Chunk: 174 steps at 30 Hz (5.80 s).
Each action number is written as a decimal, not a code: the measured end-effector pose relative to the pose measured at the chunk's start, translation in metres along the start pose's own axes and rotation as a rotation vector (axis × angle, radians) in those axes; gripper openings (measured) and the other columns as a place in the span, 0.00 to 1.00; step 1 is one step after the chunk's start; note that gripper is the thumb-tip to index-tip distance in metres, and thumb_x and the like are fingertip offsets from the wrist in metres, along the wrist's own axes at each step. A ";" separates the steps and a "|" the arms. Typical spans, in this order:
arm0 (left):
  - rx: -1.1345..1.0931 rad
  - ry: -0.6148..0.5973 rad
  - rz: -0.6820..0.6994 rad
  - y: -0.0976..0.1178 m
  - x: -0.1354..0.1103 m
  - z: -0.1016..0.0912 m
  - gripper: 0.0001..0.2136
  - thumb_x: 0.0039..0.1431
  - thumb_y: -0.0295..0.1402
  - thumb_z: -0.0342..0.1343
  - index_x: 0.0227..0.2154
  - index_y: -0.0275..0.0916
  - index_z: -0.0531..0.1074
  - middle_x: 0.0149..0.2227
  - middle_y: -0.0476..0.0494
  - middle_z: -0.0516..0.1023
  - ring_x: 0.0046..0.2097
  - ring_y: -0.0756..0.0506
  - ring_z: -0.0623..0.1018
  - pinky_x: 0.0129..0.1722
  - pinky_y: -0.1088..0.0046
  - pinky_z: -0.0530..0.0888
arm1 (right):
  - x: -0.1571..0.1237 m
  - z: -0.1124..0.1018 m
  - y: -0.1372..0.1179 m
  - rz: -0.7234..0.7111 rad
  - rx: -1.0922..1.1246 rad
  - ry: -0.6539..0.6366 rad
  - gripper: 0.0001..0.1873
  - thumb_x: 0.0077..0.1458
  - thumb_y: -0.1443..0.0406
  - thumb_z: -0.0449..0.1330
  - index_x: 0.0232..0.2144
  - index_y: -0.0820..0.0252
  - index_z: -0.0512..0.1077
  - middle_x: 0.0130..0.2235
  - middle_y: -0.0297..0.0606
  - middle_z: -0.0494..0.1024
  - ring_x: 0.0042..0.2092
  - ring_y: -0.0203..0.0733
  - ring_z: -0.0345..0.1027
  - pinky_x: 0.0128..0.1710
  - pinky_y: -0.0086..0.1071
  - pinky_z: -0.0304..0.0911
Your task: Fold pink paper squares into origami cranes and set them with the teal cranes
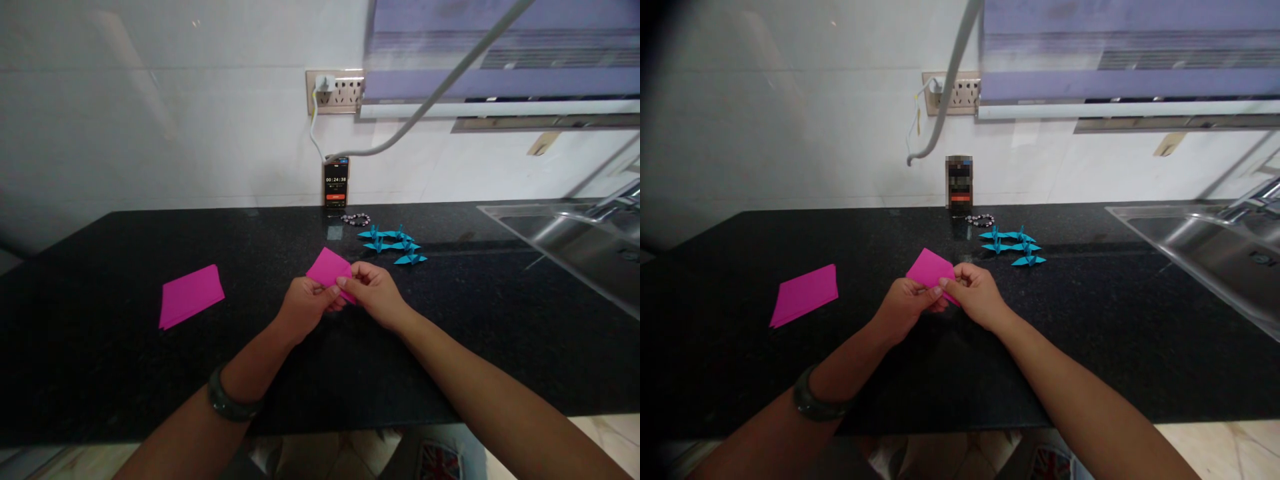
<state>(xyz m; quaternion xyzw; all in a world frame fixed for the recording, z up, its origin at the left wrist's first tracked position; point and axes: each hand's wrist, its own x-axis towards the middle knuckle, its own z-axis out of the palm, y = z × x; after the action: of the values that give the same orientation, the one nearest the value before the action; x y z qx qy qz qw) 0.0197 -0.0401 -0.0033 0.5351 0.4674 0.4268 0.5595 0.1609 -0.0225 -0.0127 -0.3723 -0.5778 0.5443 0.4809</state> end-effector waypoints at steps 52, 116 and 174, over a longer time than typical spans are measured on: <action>-0.098 -0.164 -0.043 -0.001 0.002 -0.006 0.10 0.49 0.37 0.54 0.23 0.33 0.68 0.19 0.48 0.69 0.21 0.54 0.68 0.23 0.78 0.65 | 0.006 -0.010 0.002 0.008 -0.027 0.148 0.23 0.51 0.51 0.50 0.15 0.63 0.63 0.15 0.29 0.61 0.16 0.28 0.49 0.16 0.25 0.45; -0.238 0.054 -0.020 -0.008 0.013 -0.015 0.08 0.47 0.31 0.54 0.30 0.33 0.71 0.22 0.47 0.73 0.25 0.51 0.71 0.28 0.74 0.67 | 0.007 -0.032 -0.001 -0.666 -1.000 -0.279 0.19 0.54 0.66 0.51 0.49 0.47 0.65 0.42 0.38 0.73 0.41 0.41 0.63 0.40 0.36 0.58; -0.300 0.041 -0.093 0.001 0.013 -0.014 0.07 0.46 0.28 0.53 0.29 0.31 0.72 0.25 0.43 0.74 0.25 0.51 0.71 0.26 0.75 0.67 | 0.002 -0.028 -0.007 -0.674 -1.089 -0.343 0.21 0.53 0.65 0.51 0.51 0.54 0.62 0.39 0.41 0.70 0.40 0.41 0.62 0.38 0.36 0.60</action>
<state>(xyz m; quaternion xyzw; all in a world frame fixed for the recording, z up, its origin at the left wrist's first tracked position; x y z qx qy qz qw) 0.0086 -0.0244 -0.0033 0.4146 0.4340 0.4761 0.6427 0.1875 -0.0138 -0.0065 -0.2690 -0.9236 0.0458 0.2691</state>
